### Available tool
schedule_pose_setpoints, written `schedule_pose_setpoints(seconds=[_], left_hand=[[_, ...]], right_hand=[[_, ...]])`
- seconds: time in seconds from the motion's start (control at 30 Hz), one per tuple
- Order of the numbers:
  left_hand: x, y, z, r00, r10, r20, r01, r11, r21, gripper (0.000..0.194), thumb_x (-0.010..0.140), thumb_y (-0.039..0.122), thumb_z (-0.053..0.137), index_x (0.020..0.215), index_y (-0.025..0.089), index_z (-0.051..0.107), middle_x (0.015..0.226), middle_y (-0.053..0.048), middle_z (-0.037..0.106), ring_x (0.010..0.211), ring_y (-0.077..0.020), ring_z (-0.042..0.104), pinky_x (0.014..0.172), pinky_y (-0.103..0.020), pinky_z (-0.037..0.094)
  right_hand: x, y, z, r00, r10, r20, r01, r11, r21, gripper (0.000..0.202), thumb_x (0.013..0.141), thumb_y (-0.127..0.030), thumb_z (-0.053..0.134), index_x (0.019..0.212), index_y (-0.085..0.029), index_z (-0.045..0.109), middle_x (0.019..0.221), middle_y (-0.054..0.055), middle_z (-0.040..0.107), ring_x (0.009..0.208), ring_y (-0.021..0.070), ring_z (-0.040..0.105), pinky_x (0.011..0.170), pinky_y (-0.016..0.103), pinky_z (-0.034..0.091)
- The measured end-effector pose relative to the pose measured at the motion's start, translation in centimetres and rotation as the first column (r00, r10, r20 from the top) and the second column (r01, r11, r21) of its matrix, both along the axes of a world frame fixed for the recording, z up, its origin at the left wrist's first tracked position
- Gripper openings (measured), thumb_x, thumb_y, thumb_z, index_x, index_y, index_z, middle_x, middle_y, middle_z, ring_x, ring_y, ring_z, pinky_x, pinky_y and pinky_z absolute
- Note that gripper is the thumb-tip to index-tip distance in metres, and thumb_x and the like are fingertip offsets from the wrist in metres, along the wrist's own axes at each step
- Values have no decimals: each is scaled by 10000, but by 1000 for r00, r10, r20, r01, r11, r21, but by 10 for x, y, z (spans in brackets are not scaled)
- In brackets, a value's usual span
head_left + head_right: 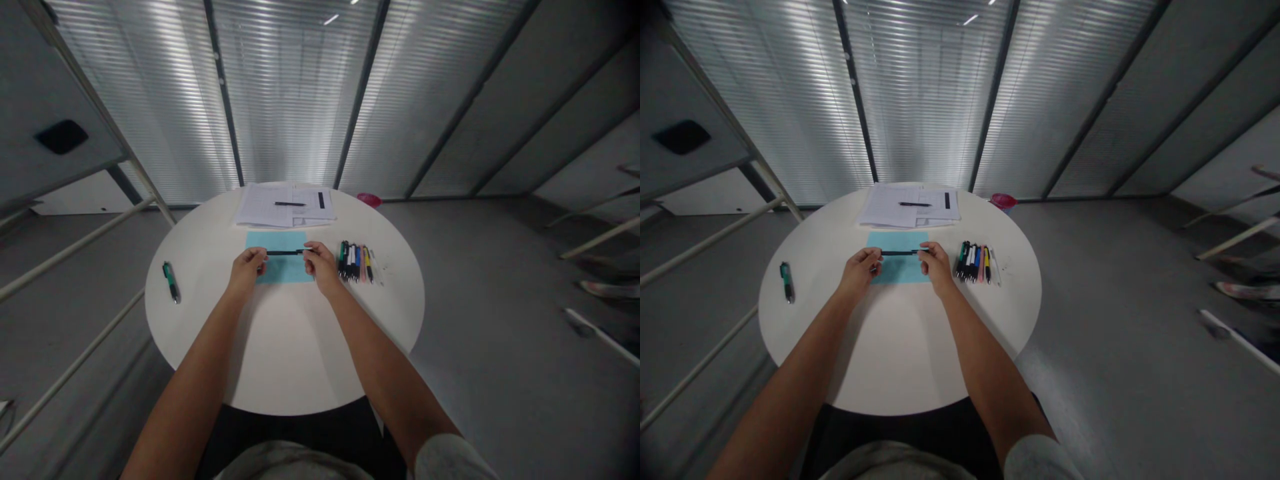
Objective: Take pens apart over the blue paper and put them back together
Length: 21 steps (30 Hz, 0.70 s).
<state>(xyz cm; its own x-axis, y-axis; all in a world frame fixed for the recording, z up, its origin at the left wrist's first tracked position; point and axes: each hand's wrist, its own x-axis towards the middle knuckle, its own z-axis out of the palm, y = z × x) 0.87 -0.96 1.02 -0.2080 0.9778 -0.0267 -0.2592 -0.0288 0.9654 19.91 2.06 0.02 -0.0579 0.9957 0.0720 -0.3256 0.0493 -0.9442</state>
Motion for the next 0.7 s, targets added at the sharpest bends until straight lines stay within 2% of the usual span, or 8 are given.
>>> schedule_pose_setpoints(seconds=[0.2, 0.47, 0.7], left_hand=[[-1, 2, -2, 1000, -2, 2, 2, 1000, 3, 332, 634, 425, 749, 783, 166, 605, 724, 3, 585, 502, -65, 468, 499, -224, 382], [1, 3, -3, 999, 35, -14, -35, 999, -34, 291, 664, 400, 706, 787, 168, 580, 709, 9, 572, 496, -67, 483, 483, -218, 385], [2, 3, -3, 999, 35, -5, -35, 999, -37, 284, 668, 394, 689, 762, 165, 548, 752, -19, 622, 482, -61, 481, 466, -218, 376]], right_hand=[[-1, 1, -3, 1000, -10, 26, 11, 999, -31, 313, 702, -463, 682, 858, -210, 584, 604, -72, 541, 372, 40, 420, 341, 178, 269], [1, 3, -1, 997, -70, -26, 69, 997, -22, 281, 663, -352, 692, 886, -206, 602, 649, -68, 556, 375, 41, 429, 339, 184, 277], [1, 1, 4, 988, -140, -59, 136, 989, -54, 277, 661, -368, 686, 862, -193, 610, 668, -54, 564, 383, 44, 439, 329, 193, 274]])
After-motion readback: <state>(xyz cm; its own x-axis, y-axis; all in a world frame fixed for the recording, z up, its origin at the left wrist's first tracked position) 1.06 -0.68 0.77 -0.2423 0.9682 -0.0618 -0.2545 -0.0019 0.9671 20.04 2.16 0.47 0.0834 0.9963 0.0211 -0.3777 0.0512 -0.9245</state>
